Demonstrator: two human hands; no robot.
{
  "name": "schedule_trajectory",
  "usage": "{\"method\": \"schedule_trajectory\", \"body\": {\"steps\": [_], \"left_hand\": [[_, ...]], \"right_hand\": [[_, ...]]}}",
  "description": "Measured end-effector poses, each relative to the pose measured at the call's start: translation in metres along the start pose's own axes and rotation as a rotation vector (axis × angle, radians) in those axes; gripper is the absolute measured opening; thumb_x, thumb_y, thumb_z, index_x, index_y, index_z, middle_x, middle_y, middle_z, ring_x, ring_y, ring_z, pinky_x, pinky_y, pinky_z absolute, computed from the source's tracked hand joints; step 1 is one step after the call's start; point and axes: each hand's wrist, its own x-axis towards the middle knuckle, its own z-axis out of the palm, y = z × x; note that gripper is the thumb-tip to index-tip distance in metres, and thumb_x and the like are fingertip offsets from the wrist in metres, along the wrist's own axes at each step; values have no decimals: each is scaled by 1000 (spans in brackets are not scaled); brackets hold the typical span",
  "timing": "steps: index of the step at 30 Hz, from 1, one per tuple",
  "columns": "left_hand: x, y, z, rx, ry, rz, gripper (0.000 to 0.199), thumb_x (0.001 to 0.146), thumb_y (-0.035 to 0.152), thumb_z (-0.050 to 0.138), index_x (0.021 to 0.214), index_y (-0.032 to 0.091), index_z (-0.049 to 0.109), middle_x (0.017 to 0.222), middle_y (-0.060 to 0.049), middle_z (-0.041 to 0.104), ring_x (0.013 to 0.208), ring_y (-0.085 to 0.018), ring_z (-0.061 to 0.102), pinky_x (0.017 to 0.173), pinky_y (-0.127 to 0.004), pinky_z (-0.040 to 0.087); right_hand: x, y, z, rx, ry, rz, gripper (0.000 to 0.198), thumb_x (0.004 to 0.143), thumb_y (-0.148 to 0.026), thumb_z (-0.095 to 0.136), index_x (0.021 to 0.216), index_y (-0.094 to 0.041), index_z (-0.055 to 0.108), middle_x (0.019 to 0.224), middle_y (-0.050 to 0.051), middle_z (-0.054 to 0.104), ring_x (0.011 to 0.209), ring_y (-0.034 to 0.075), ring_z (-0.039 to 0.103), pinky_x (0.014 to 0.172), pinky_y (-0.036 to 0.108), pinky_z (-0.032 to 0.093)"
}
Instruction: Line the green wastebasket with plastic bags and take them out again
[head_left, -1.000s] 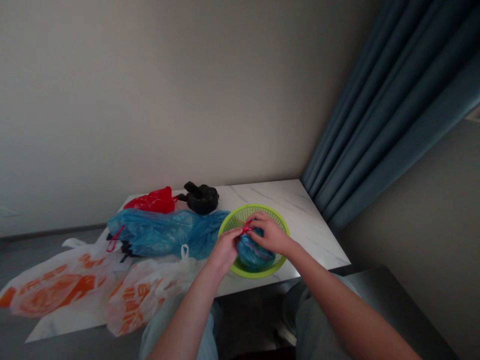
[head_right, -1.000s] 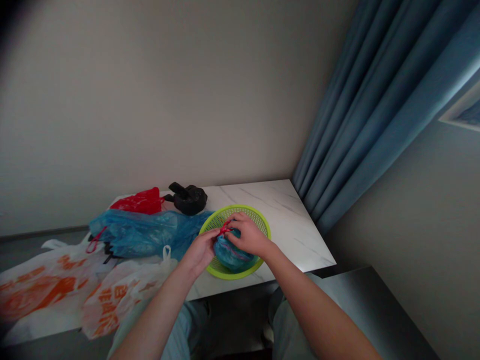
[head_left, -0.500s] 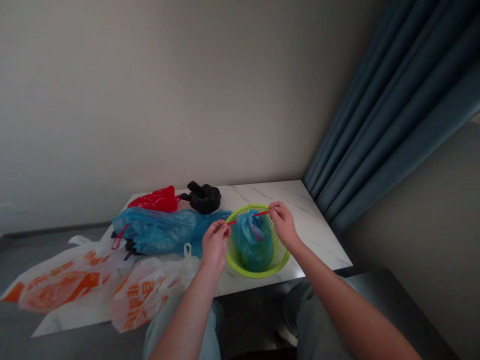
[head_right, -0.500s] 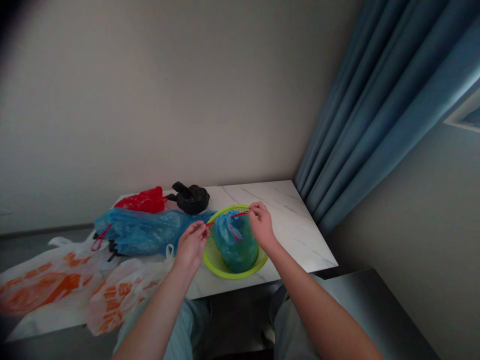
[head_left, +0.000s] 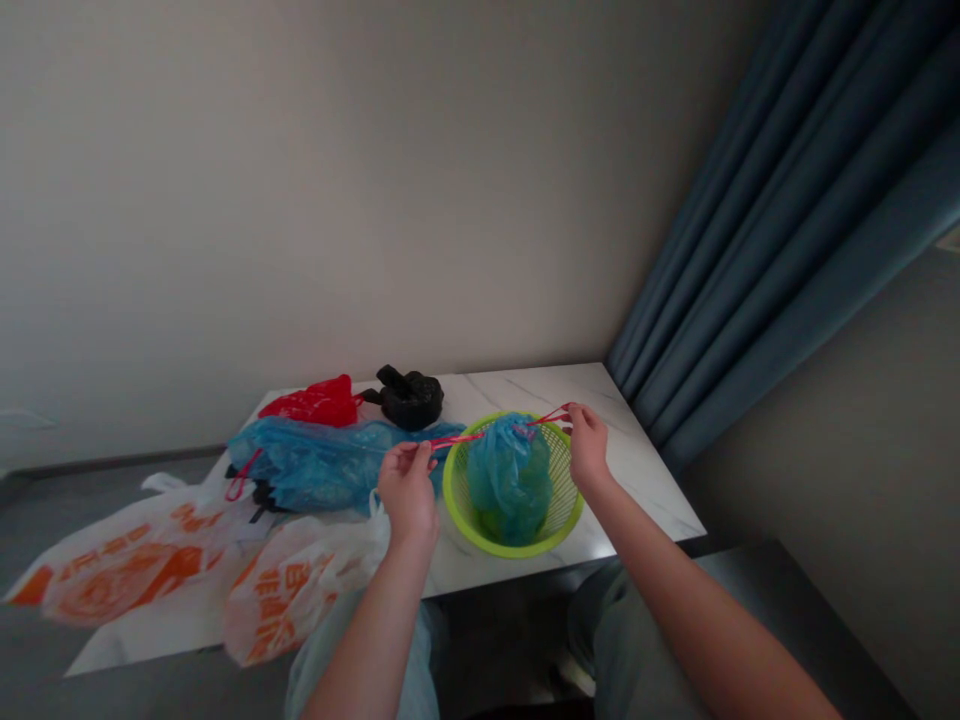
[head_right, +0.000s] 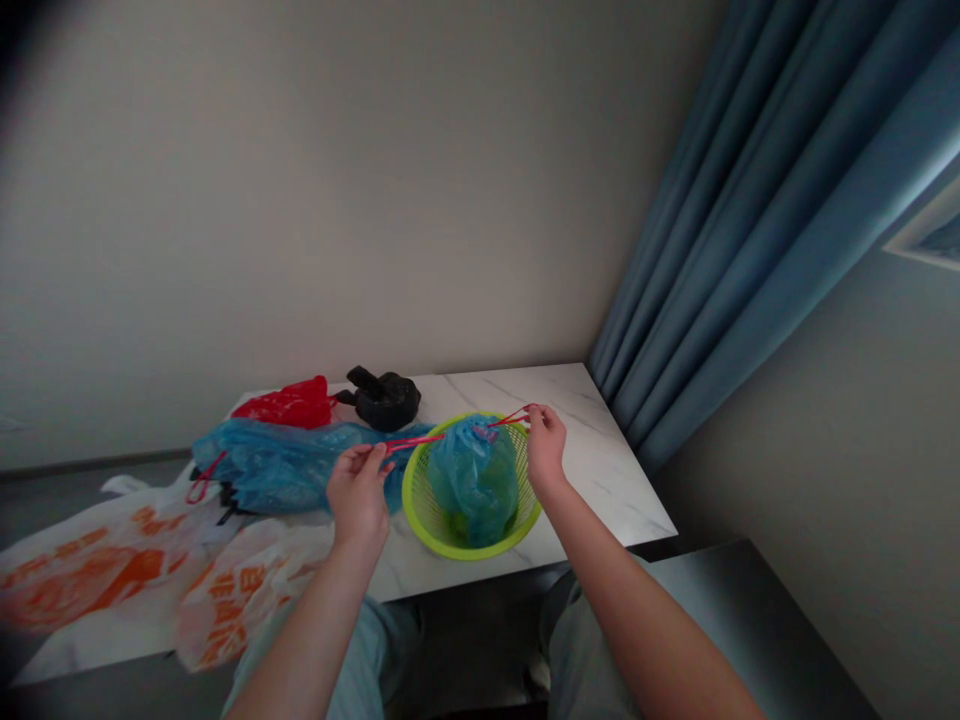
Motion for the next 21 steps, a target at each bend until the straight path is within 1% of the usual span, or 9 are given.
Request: {"method": "schedule_trajectory", "body": {"steps": [3,6,9,11,13,15,18,19,21], "left_hand": [[-5,1,2,10,-91,17,31,69,32,79,87,20,57,79,2,64,70,-11,63,70,-25,49],[-12,1,7,40,-231,3,29,74,35,76,91,21,57,72,2,65,67,-13,64,69,-26,49],[-22,1,12,104,-402,-26,25,79,38,71,93,22,57,62,4,63,62,-15,64,68,-28,50],[-30,1,17,141,-513,-71,26,81,40,69,96,22,58,66,1,66,65,-17,66,70,-30,51],[-36,1,20,165,-618,-132,30,80,41,70,100,21,58,73,-1,70,70,-19,68,72,-31,52],[-41,1,23,159,-715,-156,34,78,39,74,102,20,58,82,-4,72,78,-20,70,76,-32,52],[-43,0,23,121,-796,-107,36,76,33,77,103,20,59,96,-5,73,92,-19,69,84,-31,51],[-42,0,23,112,-802,-96,35,76,31,78,103,20,58,97,-5,73,94,-19,69,85,-30,51],[-41,0,21,108,-807,-108,38,76,30,78,106,21,56,93,-3,74,89,-18,70,83,-30,51]], "right_hand": [[-5,-7,3,51,-66,-14,22,73,-41,62,69,-20,60,70,0,59,69,16,53,64,28,43],[-14,-12,6,72,-234,-52,20,75,-36,61,63,-20,56,59,-3,53,59,12,48,59,26,41],[-29,-15,10,47,-456,-39,11,76,-31,58,74,-20,60,54,-5,53,49,12,49,51,26,40],[-40,-17,11,0,-610,-12,11,78,-30,57,81,-21,60,55,-5,56,44,13,49,47,26,40],[-49,-16,11,-46,-725,-2,10,80,-30,57,85,-22,57,57,-5,58,43,12,50,45,26,39],[-54,-15,11,-101,-778,-52,8,80,-28,60,83,-22,55,61,-5,58,47,12,51,47,25,39],[-53,-12,12,-170,-792,-143,13,76,-25,66,75,-22,54,66,-3,57,57,12,52,54,25,40],[-51,-11,12,-172,-808,-116,16,75,-25,68,72,-22,53,65,-4,55,57,12,51,54,24,40],[-47,-12,11,-133,-875,49,22,74,-28,71,69,-22,50,59,-5,52,52,11,48,51,24,37]]}}
